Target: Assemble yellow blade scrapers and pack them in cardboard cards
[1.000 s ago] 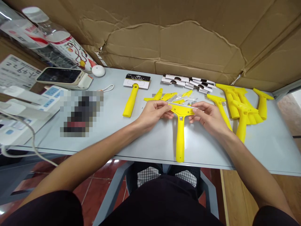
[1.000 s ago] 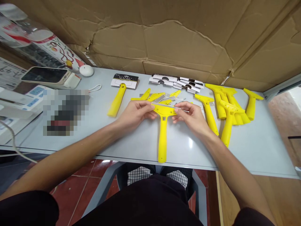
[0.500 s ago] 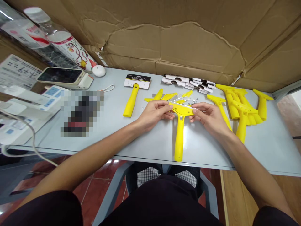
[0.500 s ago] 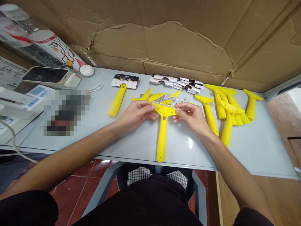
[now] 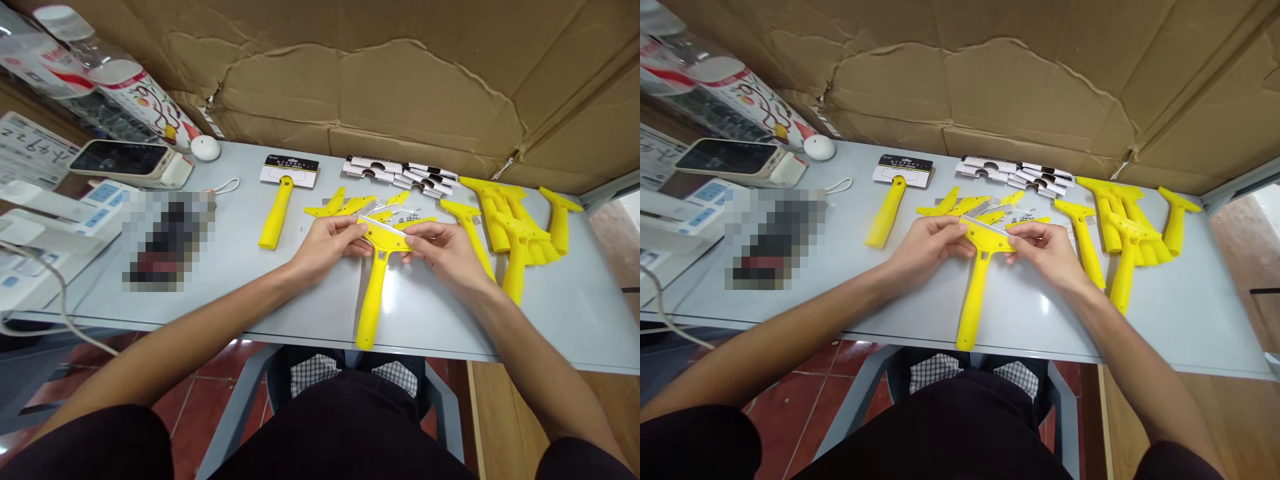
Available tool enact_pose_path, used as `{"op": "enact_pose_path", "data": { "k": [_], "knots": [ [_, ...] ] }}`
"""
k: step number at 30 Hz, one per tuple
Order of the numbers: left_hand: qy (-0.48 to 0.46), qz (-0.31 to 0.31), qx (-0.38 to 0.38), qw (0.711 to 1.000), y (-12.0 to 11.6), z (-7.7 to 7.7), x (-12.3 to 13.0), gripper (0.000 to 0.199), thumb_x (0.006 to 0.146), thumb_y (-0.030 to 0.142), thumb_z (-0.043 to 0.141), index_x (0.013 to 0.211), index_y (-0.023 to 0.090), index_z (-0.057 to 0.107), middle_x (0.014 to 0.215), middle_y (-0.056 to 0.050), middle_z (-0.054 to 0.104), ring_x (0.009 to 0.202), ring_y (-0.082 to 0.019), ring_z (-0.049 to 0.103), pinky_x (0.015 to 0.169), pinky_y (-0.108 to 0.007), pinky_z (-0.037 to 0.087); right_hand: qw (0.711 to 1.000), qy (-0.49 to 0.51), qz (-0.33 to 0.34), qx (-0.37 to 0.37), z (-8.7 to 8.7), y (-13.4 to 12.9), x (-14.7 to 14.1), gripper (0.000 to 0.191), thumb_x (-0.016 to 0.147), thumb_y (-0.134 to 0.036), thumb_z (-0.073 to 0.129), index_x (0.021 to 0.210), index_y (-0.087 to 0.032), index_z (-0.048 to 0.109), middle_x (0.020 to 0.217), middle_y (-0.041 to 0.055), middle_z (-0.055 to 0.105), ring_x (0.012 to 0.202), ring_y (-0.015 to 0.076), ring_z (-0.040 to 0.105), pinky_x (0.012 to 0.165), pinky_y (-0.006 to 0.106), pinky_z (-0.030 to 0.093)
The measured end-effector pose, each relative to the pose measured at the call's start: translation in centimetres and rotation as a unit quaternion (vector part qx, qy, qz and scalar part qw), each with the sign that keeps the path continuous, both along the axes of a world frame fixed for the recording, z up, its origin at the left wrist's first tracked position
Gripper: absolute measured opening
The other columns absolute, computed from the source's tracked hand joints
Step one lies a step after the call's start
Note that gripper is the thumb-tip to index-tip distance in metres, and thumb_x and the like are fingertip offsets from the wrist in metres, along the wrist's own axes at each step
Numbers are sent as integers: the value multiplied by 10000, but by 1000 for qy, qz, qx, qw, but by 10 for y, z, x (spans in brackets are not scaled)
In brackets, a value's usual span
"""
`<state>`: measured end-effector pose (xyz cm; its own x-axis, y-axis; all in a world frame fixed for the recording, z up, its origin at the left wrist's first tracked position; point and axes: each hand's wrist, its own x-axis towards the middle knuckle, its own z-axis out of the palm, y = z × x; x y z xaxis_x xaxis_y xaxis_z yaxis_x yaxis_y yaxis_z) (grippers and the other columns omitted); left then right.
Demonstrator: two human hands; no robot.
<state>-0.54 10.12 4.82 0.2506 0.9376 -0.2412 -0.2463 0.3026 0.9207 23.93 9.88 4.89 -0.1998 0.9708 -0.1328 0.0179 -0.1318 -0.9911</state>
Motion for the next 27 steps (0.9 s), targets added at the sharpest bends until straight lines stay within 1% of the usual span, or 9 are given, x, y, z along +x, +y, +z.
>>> {"op": "enact_pose_path", "data": {
  "k": [2, 5, 9, 11, 13, 16, 21, 27],
  "knots": [
    [4, -20, -1, 1000, -2, 0, 0, 235, 858, 331, 875, 936, 116, 822, 835, -89, 823, 719, -144, 766, 721, -248, 637, 1000, -4, 2, 2, 2, -2, -1, 246, 815, -412, 939, 950, -232, 841, 932, 42, 818, 678, 167, 777, 690, 334, 650],
    [22, -28, -1, 999, -5, 1, 0, 252, 807, 331, 917, 931, 128, 835, 868, -83, 831, 704, -134, 754, 720, -246, 635, 1000, -5, 3, -5, 6, -4, -3, 250, 828, -420, 928, 963, -234, 831, 958, 43, 817, 683, 176, 782, 690, 346, 659],
    [50, -19, 7, 999, -6, 4, 1, 236, 823, 340, 899, 895, 125, 835, 852, -88, 830, 678, -143, 752, 727, -270, 637, 999, 11, 21, -25, 12, -5, -4, 307, 873, -489, 879, 1024, -229, 812, 1025, 62, 812, 732, 200, 795, 666, 364, 676],
    [59, -17, 11, 998, -6, 6, 2, 231, 823, 337, 894, 877, 122, 829, 843, -93, 830, 682, -154, 758, 724, -278, 639, 998, 4, 45, -37, 13, -5, -4, 347, 856, -491, 895, 1038, -215, 790, 965, 62, 813, 725, 209, 795, 635, 358, 671],
    [60, -16, 13, 998, -6, 8, 2, 216, 824, 326, 888, 864, 124, 824, 844, -95, 831, 695, -165, 765, 720, -283, 642, 997, -6, 62, -47, 13, -5, -4, 382, 807, -456, 942, 1035, -202, 770, 867, 51, 812, 673, 203, 782, 608, 341, 656],
    [44, -14, 10, 999, -6, 8, 3, 204, 845, 326, 860, 834, 128, 815, 835, -99, 829, 705, -173, 771, 716, -287, 648, 997, 0, 67, -49, 13, -4, -4, 399, 753, -404, 983, 1012, -195, 764, 789, 38, 810, 606, 180, 756, 601, 320, 635],
    [21, -15, -1, 1000, -5, 5, 2, 240, 905, 347, 799, 804, 130, 788, 798, -111, 816, 701, -187, 777, 736, -316, 662, 997, 21, 63, -46, 9, -3, -2, 379, 743, -394, 985, 986, -200, 769, 781, 37, 812, 630, 179, 757, 651, 337, 639],
    [54, -2, 2, 999, -3, 7, 0, 208, 927, 334, 787, 850, 141, 784, 796, -96, 818, 696, -172, 776, 765, -308, 661, 997, 19, 55, -48, 8, -2, -1, 401, 727, -369, 989, 999, -190, 755, 784, 36, 810, 620, 179, 757, 650, 338, 628]
  ]
}}
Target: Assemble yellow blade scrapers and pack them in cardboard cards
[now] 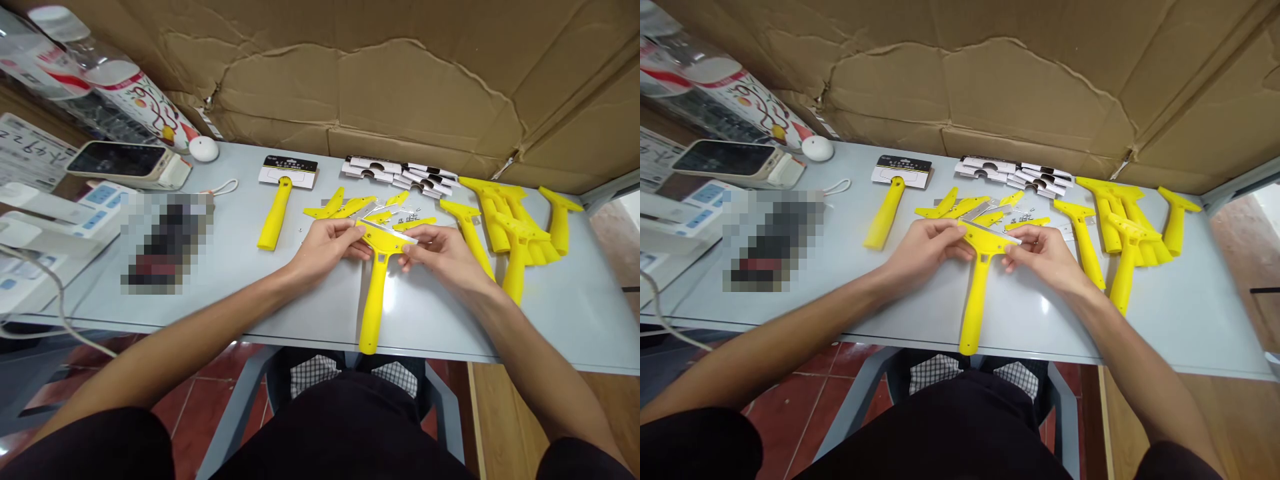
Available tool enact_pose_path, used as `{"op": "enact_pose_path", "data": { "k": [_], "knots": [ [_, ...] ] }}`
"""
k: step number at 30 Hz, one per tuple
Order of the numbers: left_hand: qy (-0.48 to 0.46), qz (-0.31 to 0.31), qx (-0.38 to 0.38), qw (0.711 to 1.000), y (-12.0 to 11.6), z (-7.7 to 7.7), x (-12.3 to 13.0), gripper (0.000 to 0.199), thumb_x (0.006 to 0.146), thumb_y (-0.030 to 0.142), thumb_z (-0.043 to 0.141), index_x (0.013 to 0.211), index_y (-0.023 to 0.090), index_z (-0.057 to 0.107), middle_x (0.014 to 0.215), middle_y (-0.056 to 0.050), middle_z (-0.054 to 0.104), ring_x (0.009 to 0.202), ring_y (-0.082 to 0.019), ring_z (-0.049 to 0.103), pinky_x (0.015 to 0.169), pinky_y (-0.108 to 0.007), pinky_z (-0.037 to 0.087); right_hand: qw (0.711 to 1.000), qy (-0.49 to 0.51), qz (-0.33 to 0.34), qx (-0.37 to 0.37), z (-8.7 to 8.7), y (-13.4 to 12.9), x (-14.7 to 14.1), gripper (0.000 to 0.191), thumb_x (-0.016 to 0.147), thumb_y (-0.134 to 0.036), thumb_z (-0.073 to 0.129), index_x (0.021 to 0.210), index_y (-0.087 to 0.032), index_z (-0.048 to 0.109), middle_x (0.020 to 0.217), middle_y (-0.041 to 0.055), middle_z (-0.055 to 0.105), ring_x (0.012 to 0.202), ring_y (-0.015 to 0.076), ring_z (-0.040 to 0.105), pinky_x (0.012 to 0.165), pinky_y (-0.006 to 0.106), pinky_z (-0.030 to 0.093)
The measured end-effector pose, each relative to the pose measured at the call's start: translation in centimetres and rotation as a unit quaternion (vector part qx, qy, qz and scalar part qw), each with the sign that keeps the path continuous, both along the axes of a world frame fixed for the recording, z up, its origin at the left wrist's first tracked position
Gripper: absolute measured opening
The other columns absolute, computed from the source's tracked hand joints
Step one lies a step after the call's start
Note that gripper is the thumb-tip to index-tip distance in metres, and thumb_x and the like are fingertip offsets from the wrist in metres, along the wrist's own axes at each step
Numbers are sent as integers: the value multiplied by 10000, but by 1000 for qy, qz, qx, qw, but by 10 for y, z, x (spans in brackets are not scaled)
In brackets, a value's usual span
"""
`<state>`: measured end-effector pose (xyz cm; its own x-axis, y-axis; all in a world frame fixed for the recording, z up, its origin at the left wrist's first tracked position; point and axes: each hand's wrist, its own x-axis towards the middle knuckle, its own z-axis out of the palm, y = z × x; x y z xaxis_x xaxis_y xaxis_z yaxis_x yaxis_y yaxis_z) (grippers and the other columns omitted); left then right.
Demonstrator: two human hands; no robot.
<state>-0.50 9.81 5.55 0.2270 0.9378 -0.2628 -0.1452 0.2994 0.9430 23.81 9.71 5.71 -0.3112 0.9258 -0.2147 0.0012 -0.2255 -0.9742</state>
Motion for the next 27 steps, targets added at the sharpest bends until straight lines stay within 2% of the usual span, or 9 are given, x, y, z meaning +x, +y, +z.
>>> {"op": "enact_pose_path", "data": {
  "k": [5, 12, 17, 19, 23, 27],
  "knots": [
    [32, 2, 2, 999, 0, 1, -1, 180, 936, 303, 766, 858, 144, 797, 839, -105, 831, 756, -195, 803, 818, -329, 659, 1000, -11, 13, 12, 3, -2, 0, 492, 809, -405, 936, 1174, -208, 672, 746, 15, 799, 632, 197, 773, 658, 349, 628],
    [55, 5, 17, 998, -2, 1, -2, 188, 951, 316, 745, 890, 152, 812, 880, -116, 837, 788, -206, 801, 844, -349, 647, 999, -30, 8, 28, 5, -1, 1, 359, 825, -452, 921, 1029, -211, 750, 792, 38, 812, 689, 203, 784, 703, 381, 660],
    [83, -13, 32, 996, -3, 4, -2, 183, 945, 321, 749, 917, 160, 831, 807, -92, 822, 773, -211, 790, 835, -357, 638, 998, -40, -25, 40, 2, 0, 2, 304, 784, -472, 949, 851, -217, 797, 913, 29, 807, 591, 146, 744, 620, 319, 629],
    [89, -15, 42, 995, -4, 5, -1, 179, 927, 328, 769, 929, 162, 838, 795, -84, 819, 757, -210, 780, 829, -361, 636, 999, -37, -23, 30, 2, 0, 2, 295, 772, -450, 963, 860, -220, 799, 925, 25, 804, 592, 149, 750, 608, 311, 628],
    [94, 0, 56, 994, -5, 7, -1, 175, 942, 305, 747, 934, 153, 834, 814, -83, 823, 747, -196, 769, 817, -344, 633, 1000, -13, 8, 7, 6, -2, 2, 334, 797, -446, 949, 971, -220, 773, 842, 44, 818, 674, 216, 795, 627, 358, 665],
    [73, 11, 46, 996, -5, 4, -1, 167, 947, 295, 746, 924, 149, 825, 866, -88, 831, 736, -181, 767, 796, -325, 638, 999, -32, 9, 26, 10, -4, 1, 349, 777, -428, 965, 975, -210, 780, 787, 55, 826, 652, 222, 792, 665, 390, 681]
  ]
}}
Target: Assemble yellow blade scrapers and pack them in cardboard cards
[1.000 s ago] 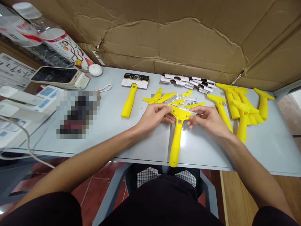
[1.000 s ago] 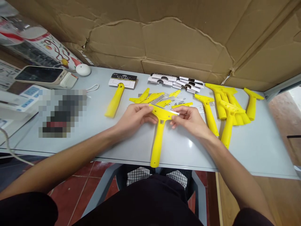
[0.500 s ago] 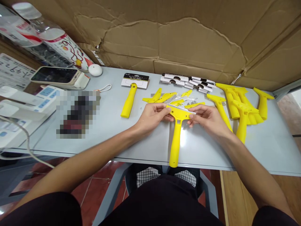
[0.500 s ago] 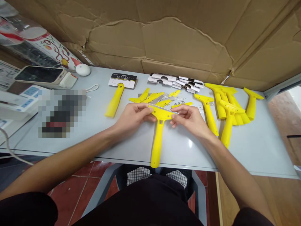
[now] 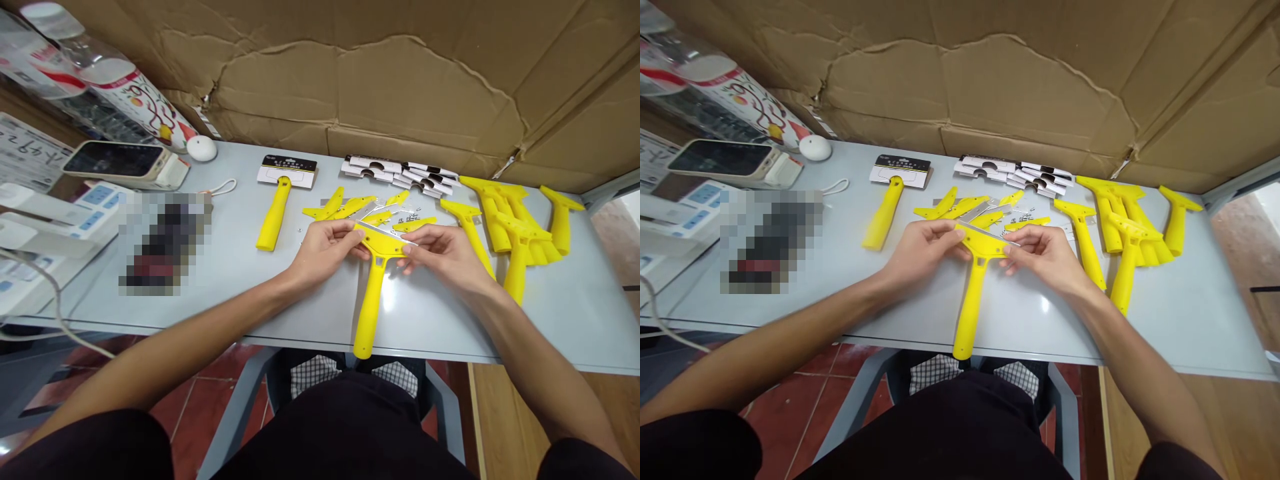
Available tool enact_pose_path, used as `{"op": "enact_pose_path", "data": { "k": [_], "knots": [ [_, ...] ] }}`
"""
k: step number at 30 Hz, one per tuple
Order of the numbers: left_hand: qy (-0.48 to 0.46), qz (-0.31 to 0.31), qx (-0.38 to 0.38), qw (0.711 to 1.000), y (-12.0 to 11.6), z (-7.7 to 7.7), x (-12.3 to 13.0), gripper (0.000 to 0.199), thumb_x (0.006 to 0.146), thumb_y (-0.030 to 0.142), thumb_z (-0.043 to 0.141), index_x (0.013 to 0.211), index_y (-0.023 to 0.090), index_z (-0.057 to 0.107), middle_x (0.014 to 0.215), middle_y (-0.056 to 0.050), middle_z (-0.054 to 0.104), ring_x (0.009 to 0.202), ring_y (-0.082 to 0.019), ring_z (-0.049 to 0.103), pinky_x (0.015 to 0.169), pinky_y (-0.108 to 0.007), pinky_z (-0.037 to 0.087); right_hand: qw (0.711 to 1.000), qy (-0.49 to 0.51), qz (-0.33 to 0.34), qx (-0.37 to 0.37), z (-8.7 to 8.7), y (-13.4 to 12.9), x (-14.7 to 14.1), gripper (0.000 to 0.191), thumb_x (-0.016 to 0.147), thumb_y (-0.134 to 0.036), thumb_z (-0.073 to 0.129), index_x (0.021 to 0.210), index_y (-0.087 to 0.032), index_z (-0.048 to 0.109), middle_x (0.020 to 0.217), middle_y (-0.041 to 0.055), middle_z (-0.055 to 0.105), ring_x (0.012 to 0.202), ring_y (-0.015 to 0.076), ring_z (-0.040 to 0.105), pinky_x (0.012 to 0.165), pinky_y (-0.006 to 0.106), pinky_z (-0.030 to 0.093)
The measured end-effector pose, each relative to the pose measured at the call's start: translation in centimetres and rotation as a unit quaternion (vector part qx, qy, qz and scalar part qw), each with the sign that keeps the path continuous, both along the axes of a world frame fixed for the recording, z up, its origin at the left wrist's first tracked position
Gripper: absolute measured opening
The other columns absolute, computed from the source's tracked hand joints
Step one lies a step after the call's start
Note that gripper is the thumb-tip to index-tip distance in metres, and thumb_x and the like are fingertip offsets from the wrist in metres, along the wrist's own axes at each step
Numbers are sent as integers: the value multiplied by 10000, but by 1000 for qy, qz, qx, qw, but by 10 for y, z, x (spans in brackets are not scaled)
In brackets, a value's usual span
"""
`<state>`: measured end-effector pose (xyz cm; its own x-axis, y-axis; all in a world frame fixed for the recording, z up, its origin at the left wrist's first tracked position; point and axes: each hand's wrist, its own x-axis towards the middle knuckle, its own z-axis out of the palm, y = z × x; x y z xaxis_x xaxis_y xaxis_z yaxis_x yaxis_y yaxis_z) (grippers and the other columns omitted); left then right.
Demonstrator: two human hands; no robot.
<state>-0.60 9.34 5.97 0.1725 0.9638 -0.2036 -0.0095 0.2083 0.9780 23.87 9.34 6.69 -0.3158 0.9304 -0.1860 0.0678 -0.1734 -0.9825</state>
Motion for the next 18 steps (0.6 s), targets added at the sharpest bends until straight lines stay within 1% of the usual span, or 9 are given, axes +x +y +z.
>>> {"op": "enact_pose_path", "data": {
  "k": [3, 6, 10, 14, 16, 18],
  "knots": [
    [-62, 0, -29, 998, 1, -5, 1, 192, 930, 335, 784, 912, 147, 817, 918, -99, 834, 737, -171, 769, 790, -314, 644, 999, -7, -24, 21, -1, 0, -1, 349, 754, -429, 979, 954, -206, 800, 788, 52, 825, 649, 211, 788, 684, 387, 680],
    [-116, -23, -47, 992, 1, -8, 1, 277, 898, 411, 841, 941, 139, 815, 977, -118, 834, 774, -173, 773, 771, -306, 649, 999, -7, -29, 25, -2, 0, -2, 353, 758, -430, 976, 972, -208, 804, 809, 56, 830, 650, 205, 788, 679, 377, 673],
    [-105, -62, -60, 991, 0, -9, 2, 336, 842, 418, 897, 995, 128, 824, 1040, -138, 836, 825, -192, 775, 750, -312, 646, 1000, -14, -7, 16, -5, 0, -1, 359, 771, -440, 964, 991, -214, 792, 802, 49, 830, 659, 207, 787, 700, 391, 677],
    [-93, -57, -48, 993, -2, -8, 2, 312, 846, 394, 885, 991, 123, 831, 1023, -133, 841, 807, -186, 763, 764, -323, 641, 999, -38, 14, 13, -5, 0, -1, 360, 828, -497, 913, 1007, -209, 792, 784, 49, 815, 671, 211, 784, 718, 401, 671],
    [-83, -60, -43, 994, -2, -6, 2, 298, 839, 384, 892, 972, 124, 833, 994, -123, 840, 765, -169, 744, 743, -311, 634, 996, -75, 10, 46, -3, -2, -1, 344, 863, -526, 877, 989, -213, 808, 861, 65, 813, 684, 199, 768, 696, 388, 657],
    [-76, -65, -43, 994, -2, -5, 2, 299, 844, 397, 892, 955, 126, 833, 956, -115, 836, 712, -149, 717, 717, -300, 627, 983, -126, -16, 130, -2, -4, -3, 352, 849, -539, 887, 1022, -237, 835, 1019, 85, 797, 777, 201, 749, 670, 371, 639]
  ]
}}
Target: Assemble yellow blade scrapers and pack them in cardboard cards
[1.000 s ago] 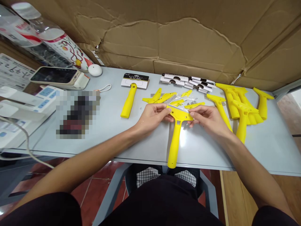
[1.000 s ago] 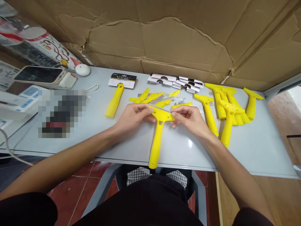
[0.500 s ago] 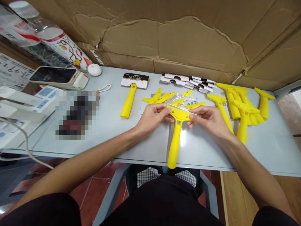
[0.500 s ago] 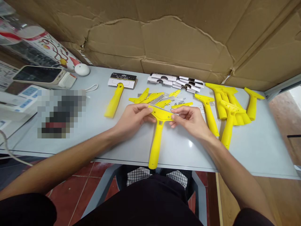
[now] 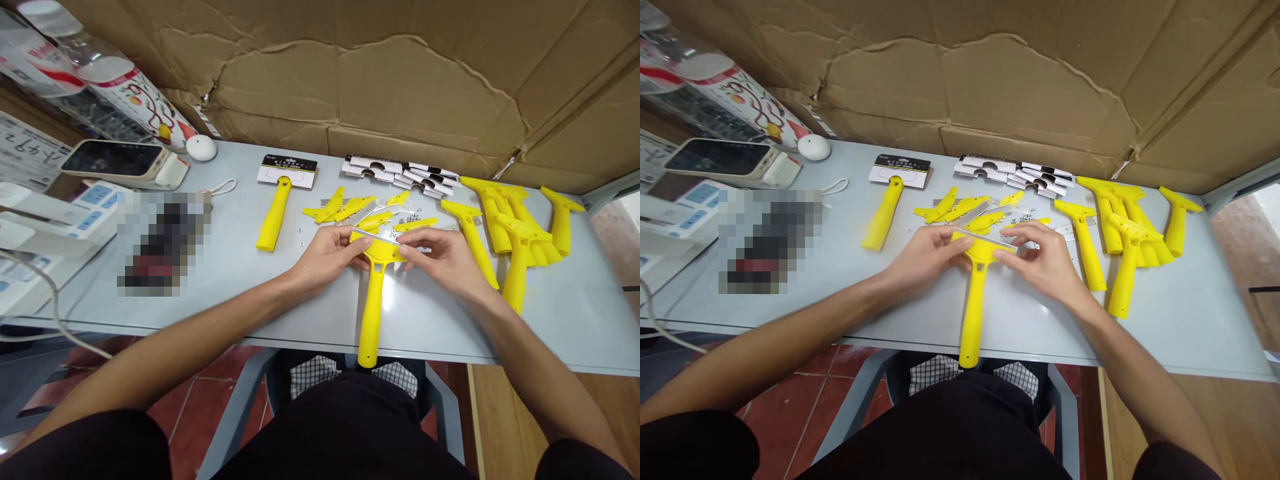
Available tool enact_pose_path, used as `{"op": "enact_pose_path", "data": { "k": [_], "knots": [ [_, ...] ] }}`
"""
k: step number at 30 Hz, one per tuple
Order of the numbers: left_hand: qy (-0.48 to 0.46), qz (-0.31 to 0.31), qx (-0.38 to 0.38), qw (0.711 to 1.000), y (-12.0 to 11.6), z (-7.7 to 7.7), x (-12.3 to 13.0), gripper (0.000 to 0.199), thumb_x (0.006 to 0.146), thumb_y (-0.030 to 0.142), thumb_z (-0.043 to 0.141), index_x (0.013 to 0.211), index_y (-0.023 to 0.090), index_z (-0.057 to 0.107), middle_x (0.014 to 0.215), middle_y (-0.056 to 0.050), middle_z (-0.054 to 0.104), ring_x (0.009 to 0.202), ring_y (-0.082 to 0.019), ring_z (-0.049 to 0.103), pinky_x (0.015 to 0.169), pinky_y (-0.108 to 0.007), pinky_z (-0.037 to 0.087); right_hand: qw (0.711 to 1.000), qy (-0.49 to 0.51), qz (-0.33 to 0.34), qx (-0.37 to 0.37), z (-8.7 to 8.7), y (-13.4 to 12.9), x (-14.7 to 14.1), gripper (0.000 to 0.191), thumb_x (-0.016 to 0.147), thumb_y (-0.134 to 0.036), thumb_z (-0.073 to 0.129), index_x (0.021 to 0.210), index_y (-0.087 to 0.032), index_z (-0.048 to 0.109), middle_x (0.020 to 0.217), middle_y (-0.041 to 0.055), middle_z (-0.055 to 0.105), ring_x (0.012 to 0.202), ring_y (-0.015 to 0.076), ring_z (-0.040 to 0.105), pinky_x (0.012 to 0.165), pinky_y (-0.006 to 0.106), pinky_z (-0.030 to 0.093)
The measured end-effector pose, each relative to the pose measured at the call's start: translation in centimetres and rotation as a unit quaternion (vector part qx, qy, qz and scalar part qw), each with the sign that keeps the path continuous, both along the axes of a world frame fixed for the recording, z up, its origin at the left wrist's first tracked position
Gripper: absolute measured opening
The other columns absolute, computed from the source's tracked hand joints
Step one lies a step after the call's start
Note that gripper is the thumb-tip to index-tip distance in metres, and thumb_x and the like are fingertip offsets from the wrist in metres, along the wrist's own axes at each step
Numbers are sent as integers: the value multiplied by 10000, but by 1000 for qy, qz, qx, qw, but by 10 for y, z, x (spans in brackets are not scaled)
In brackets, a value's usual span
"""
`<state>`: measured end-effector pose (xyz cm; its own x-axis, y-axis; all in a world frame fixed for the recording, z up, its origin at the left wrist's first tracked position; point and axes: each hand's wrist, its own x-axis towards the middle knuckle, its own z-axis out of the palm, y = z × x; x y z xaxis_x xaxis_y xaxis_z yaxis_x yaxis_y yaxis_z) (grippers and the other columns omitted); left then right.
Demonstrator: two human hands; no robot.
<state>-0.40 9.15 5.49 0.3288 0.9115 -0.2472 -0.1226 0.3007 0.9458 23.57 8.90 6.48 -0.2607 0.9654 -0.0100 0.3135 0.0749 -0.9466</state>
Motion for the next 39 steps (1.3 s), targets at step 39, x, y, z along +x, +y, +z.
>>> {"op": "enact_pose_path", "data": {
  "k": [39],
  "knots": [
    [-71, -3, -3, 997, 5, -16, -1, 335, 857, 416, 904, 1056, 149, 868, 1046, -124, 830, 872, -189, 757, 823, -339, 639, 972, 155, -159, 71, -3, 20, 19, 103, 865, -325, 770, 915, -297, 684, 917, 2, 679, 644, 150, 622, 580, 329, 532]
  ]
}}
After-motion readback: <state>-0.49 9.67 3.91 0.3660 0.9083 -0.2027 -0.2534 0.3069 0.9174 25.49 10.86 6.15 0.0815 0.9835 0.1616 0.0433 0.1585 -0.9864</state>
